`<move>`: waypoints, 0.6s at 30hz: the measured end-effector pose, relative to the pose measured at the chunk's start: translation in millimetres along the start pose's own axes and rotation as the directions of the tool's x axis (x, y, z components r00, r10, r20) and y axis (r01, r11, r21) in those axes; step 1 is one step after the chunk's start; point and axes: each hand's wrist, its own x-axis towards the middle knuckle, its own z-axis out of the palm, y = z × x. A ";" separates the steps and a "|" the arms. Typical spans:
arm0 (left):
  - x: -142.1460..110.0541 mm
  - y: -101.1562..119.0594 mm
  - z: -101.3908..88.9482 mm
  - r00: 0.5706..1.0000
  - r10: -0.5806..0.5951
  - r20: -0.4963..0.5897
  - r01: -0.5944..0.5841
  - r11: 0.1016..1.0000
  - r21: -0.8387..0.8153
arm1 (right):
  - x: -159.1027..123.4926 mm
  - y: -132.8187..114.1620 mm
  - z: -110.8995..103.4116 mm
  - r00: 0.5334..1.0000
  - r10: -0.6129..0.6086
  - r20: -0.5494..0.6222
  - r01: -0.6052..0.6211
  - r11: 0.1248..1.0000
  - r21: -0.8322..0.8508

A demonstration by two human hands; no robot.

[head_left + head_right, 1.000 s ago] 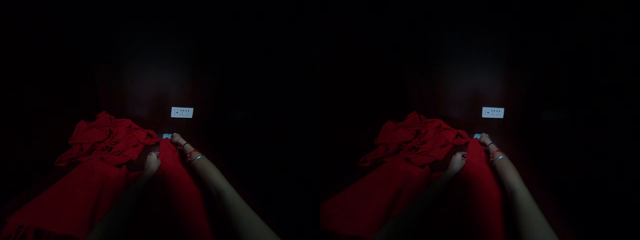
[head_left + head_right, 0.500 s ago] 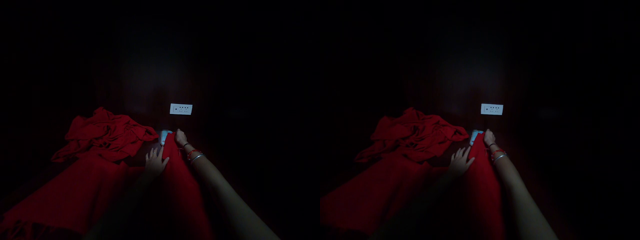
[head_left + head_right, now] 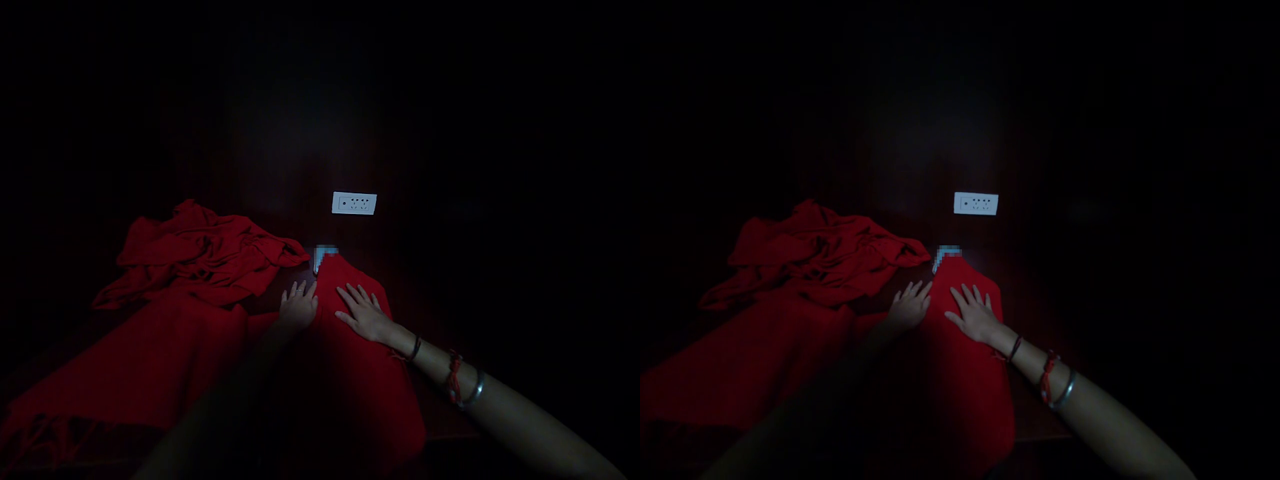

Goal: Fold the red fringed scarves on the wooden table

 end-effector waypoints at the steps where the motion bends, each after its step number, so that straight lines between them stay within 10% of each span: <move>1: -1.0 0.0 1.1 1.000 -0.001 -0.022 0.001 1.000 -0.001 | -3.5 -0.4 2.3 0.998 0.013 0.054 -0.013 1.000 0.002; 9: -17.4 -28.3 0.4 0.967 0.254 -0.032 -0.253 0.967 0.039 | 2.1 1.7 4.5 0.991 0.038 0.126 -0.036 0.999 -0.017; 18: -26.2 -52.0 -21.5 0.896 0.418 -0.147 -0.415 0.908 0.055 | -10.4 -4.0 -1.4 0.994 -0.054 -0.100 0.049 0.997 -0.052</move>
